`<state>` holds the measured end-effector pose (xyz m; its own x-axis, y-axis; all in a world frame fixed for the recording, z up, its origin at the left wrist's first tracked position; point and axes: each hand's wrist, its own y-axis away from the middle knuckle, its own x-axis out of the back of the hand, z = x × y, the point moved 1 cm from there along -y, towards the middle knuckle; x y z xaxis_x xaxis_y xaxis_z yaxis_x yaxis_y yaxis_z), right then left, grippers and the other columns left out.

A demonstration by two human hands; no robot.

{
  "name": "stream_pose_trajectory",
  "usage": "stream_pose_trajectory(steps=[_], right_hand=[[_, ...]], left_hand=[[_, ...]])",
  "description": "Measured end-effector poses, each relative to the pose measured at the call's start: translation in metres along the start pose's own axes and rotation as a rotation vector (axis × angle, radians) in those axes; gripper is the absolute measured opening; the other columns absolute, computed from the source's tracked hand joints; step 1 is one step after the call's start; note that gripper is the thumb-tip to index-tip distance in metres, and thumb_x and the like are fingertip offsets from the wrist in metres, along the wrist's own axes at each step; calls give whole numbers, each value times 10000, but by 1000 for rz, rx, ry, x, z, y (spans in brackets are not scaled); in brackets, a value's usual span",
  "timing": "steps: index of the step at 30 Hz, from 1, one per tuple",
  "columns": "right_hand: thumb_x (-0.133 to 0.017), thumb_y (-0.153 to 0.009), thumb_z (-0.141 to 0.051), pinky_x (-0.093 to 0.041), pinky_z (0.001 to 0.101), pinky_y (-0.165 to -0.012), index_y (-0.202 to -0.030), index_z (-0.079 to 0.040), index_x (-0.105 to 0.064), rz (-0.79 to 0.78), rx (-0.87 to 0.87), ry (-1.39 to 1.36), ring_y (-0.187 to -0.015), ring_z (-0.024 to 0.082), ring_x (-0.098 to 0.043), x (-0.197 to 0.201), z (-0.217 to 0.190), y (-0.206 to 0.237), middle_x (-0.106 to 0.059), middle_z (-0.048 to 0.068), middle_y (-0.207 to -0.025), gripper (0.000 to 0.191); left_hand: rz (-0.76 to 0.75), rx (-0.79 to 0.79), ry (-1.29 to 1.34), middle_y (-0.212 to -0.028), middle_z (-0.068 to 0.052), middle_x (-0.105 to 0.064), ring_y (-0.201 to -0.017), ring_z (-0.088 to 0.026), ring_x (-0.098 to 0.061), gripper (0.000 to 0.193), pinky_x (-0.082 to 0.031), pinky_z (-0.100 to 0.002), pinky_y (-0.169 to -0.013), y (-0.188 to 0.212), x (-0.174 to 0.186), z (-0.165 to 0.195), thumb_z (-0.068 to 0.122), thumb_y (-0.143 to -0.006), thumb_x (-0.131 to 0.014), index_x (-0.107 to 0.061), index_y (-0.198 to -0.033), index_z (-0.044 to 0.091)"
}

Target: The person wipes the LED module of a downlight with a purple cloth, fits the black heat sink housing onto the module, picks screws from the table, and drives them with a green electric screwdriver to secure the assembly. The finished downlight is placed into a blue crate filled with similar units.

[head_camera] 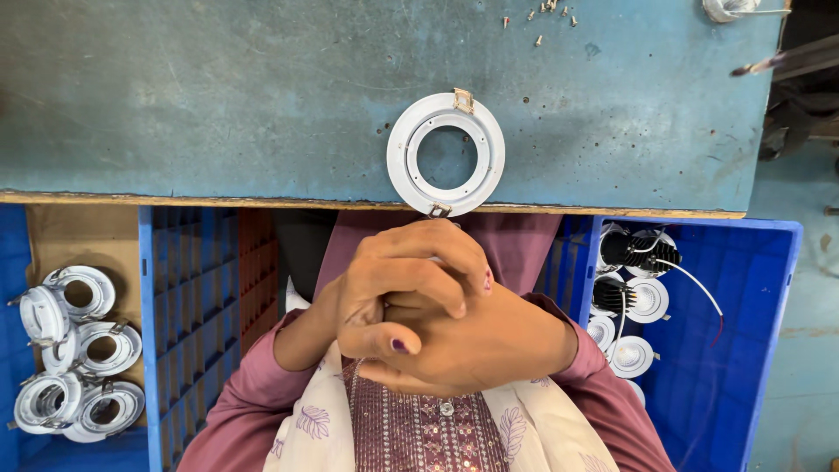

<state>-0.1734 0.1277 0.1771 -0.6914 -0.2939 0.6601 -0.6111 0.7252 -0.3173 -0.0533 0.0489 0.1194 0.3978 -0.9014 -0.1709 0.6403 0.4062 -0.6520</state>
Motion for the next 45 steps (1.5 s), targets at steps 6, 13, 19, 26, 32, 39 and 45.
stream_pose_trajectory(steps=[6,13,19,26,32,39,45], right_hand=[[-615,-1103,-207,-510,448,-966,-1185,-76,-613,-77,-55,60,-1139,294,-647,-4,-4,6,-680,145,-1080,155],[-651,-987,-254,-485,450,-988,-1223,-9,-643,-76,-144,-19,-1185,290,-616,-12,-4,15,-702,125,-1148,340],[-742,-940,-249,-529,445,-869,-1133,-39,-675,26,8,220,-1142,305,-591,-3,-10,14,-643,177,-1181,293],[-745,-825,-189,-545,466,-814,-1016,-29,-696,99,-22,114,-968,291,-677,2,-12,5,-659,125,-1018,254],[-703,-861,-150,-534,452,-890,-1001,-60,-664,-60,11,108,-967,304,-677,1,-7,10,-694,112,-948,171],[-647,-878,-114,-530,440,-945,-1068,-74,-676,-48,-12,27,-1031,294,-706,-3,-6,13,-711,109,-1031,196],[-670,-843,-114,-517,445,-855,-988,-57,-645,-86,61,106,-930,286,-687,-1,-6,12,-675,108,-916,158]], left_hand=[[124,-145,-75,-1069,-196,-675,-955,-318,-654,492,-513,-415,-814,1,-10,-4,511,-968,-545,-669,-898,39],[39,-103,-86,-1069,-192,-649,-974,-345,-647,611,-494,-453,-852,-7,-8,5,595,-1011,-461,-713,-949,42],[178,-175,-49,-1013,-234,-644,-875,-356,-657,616,-538,-489,-774,-6,-18,-1,620,-972,-498,-656,-821,44],[76,-125,-113,-1095,-190,-626,-1015,-352,-651,642,-527,-485,-898,-6,-13,2,652,-990,-450,-668,-838,67],[64,-71,-208,-1097,-172,-643,-1053,-330,-654,694,-480,-484,-945,-12,-12,10,677,-983,-389,-731,-880,81],[27,-82,-260,-1169,-161,-634,-1118,-324,-630,719,-455,-463,-963,-13,-11,11,716,-986,-396,-754,-960,94],[-4,-42,-242,-1198,-149,-611,-1134,-323,-621,680,-447,-444,-931,-11,-11,8,677,-1005,-372,-700,-933,85]])
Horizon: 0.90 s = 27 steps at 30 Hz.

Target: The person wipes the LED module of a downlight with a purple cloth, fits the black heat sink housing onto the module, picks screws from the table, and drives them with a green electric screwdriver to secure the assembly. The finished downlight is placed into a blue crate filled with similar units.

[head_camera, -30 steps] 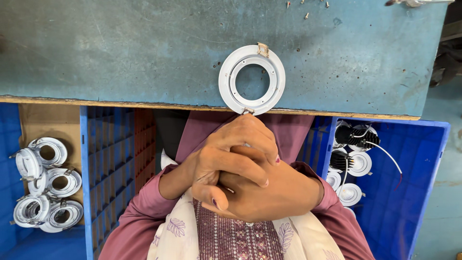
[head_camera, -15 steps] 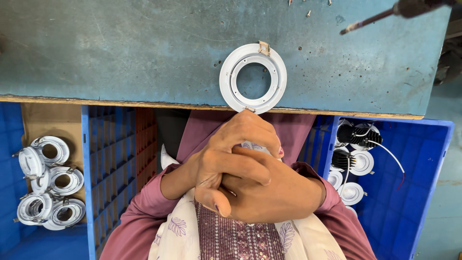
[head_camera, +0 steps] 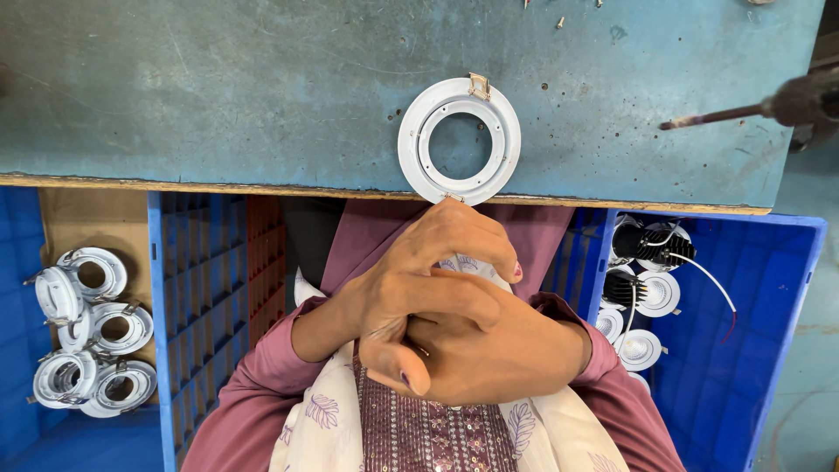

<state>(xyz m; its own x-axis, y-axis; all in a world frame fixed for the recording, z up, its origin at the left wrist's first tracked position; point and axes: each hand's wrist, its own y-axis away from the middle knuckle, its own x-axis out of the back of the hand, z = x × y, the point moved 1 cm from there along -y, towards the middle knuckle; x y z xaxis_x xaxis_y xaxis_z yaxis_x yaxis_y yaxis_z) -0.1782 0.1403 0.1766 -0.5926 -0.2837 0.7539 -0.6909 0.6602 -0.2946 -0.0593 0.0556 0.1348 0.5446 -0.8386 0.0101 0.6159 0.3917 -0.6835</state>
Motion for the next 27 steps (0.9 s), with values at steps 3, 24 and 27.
stream_pose_trajectory(steps=[3,24,27], right_hand=[[-696,-898,-140,-498,463,-774,-909,-59,-612,1,-33,-4,-879,301,-662,0,1,-1,-645,113,-835,117],[-771,-873,-287,-561,423,-734,-946,-130,-656,65,-222,-177,-856,302,-710,-18,6,22,-641,54,-987,208],[-656,-946,-276,-545,428,-973,-1231,-232,-652,54,-138,-106,-1173,282,-700,-37,5,17,-673,54,-1251,289]], left_hand=[[6,10,36,-1178,-182,-599,-1112,-334,-618,652,-468,-472,-950,2,-1,-2,656,-1003,-403,-640,-891,59],[19,-87,175,-1195,-152,-535,-1150,-333,-580,540,-480,-475,-983,5,-5,-7,585,-1006,-453,-791,-962,165],[-42,-107,119,-1239,-164,-562,-1172,-337,-580,558,-447,-485,-982,0,0,-7,593,-1006,-460,-800,-1007,151]])
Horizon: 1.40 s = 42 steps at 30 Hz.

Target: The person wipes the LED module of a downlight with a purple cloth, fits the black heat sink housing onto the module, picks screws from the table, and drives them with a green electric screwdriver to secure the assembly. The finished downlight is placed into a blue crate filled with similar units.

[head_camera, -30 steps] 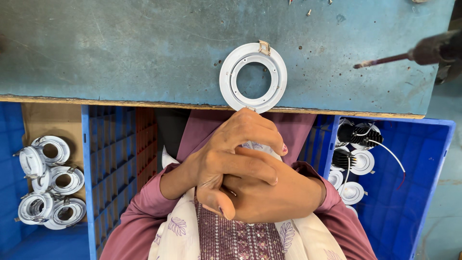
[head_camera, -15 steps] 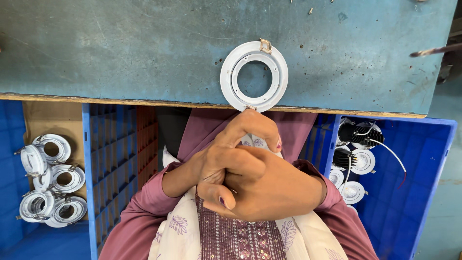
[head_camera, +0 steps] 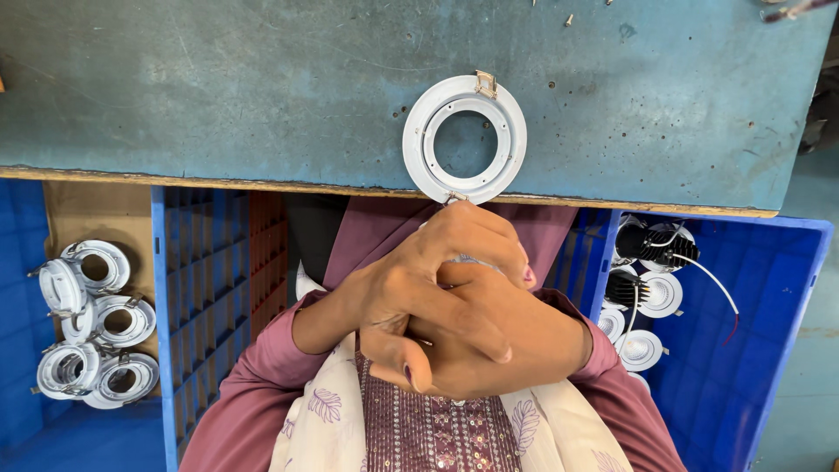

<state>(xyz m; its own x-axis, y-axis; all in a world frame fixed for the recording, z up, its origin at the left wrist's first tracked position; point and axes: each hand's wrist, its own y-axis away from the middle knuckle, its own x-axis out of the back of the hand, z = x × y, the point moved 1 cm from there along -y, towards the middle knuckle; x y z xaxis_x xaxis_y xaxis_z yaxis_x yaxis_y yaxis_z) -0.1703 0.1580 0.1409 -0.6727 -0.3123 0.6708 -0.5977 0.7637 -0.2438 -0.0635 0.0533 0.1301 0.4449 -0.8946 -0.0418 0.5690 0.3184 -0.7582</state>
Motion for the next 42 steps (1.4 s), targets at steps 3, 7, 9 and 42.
stream_pose_trajectory(steps=[3,7,9,42], right_hand=[[-557,-968,-257,-448,403,-1100,-1315,-265,-600,579,-695,-445,-1364,249,-539,-44,2,-3,-603,74,-1373,349],[-549,-999,-225,-473,369,-1059,-1363,-182,-565,139,-355,-280,-1302,165,-564,-58,19,32,-601,59,-1330,366],[-546,-1015,-209,-485,352,-1039,-1387,-141,-548,-79,-178,-198,-1271,122,-575,-48,27,43,-601,51,-1309,378],[-749,-1007,-315,-423,337,-592,-634,-102,-570,-109,-5,-237,-660,161,-620,34,72,1,-611,2,-646,466]], left_hand=[[-71,-50,-84,-1265,-200,-595,-1174,-364,-595,605,-464,-493,-967,-3,3,-3,615,-991,-485,-795,-1022,97],[6,-162,-176,-1110,-206,-645,-989,-358,-620,576,-431,-500,-787,0,-5,-8,540,-948,-514,-751,-890,18],[105,-215,-223,-998,-197,-646,-861,-339,-605,537,-420,-503,-704,4,-11,-10,488,-935,-529,-712,-794,3],[-21,353,-58,-899,-99,-551,-826,-235,-547,241,-465,-321,-783,-22,17,-25,253,-882,-540,-546,-961,25]])
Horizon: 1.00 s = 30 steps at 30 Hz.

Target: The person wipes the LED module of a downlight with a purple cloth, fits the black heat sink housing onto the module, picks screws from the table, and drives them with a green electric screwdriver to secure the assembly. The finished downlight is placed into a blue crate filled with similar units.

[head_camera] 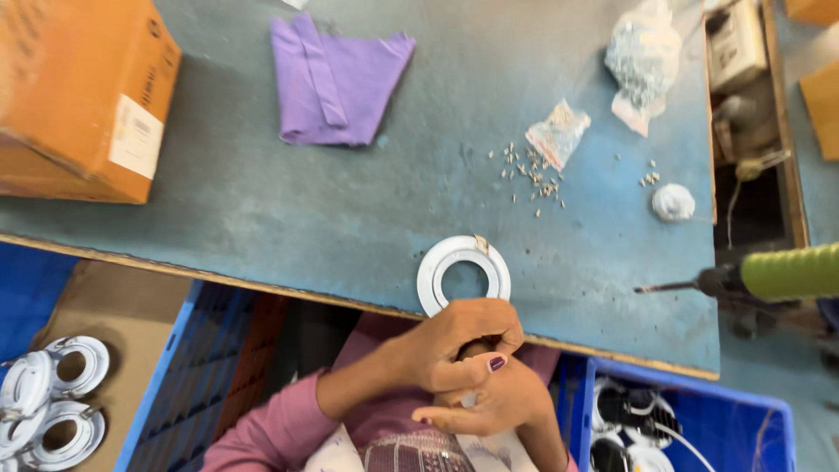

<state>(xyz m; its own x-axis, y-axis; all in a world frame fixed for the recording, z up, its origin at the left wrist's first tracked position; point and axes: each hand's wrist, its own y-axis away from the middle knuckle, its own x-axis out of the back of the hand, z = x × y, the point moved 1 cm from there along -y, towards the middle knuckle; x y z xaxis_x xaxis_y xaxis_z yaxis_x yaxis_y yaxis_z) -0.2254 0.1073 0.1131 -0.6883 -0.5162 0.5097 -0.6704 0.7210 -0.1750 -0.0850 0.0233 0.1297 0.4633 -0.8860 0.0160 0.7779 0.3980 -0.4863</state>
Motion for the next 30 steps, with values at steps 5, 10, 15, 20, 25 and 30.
stream_pose_trajectory(steps=[5,10,15,20,25,30], right_hand=[[-772,-952,-154,-513,238,-506,-750,-23,-758,29,-290,-512,-550,118,-691,-7,4,8,-715,49,-639,241],[-719,-1001,-72,-509,214,-565,-861,15,-787,-44,-312,-674,-615,100,-694,-7,3,9,-721,60,-682,179],[-713,-1021,-41,-501,214,-588,-873,20,-786,-33,-202,-628,-638,109,-690,-8,2,7,-715,69,-698,175],[-695,-1029,-47,-501,215,-581,-861,17,-785,-43,-248,-708,-617,106,-687,-13,13,12,-722,69,-704,202],[-672,-1031,-91,-549,226,-625,-861,22,-781,-32,-301,-731,-668,119,-719,-22,32,23,-742,72,-741,231],[-661,-1033,-93,-546,228,-616,-847,34,-786,12,-291,-772,-659,118,-711,-28,45,33,-739,76,-723,257]], left_hand=[[262,73,-60,-863,-129,-551,-810,-242,-534,278,-458,-352,-755,8,-12,-1,268,-933,-520,-548,-921,-8],[204,113,5,-839,-99,-621,-807,-210,-591,342,-489,-343,-776,12,-13,1,297,-981,-471,-602,-873,0],[260,121,-7,-830,-110,-613,-777,-210,-580,341,-485,-338,-737,16,-17,0,284,-997,-482,-594,-872,-12],[352,179,-1,-813,-139,-608,-748,-223,-549,299,-472,-350,-687,17,-19,-4,247,-971,-524,-585,-900,-37],[257,172,-15,-847,-110,-665,-838,-216,-634,321,-522,-359,-778,14,-16,-2,264,-1004,-492,-630,-895,-5],[249,206,-77,-861,-108,-668,-865,-235,-621,311,-517,-375,-786,11,-18,1,253,-984,-475,-639,-906,0]])
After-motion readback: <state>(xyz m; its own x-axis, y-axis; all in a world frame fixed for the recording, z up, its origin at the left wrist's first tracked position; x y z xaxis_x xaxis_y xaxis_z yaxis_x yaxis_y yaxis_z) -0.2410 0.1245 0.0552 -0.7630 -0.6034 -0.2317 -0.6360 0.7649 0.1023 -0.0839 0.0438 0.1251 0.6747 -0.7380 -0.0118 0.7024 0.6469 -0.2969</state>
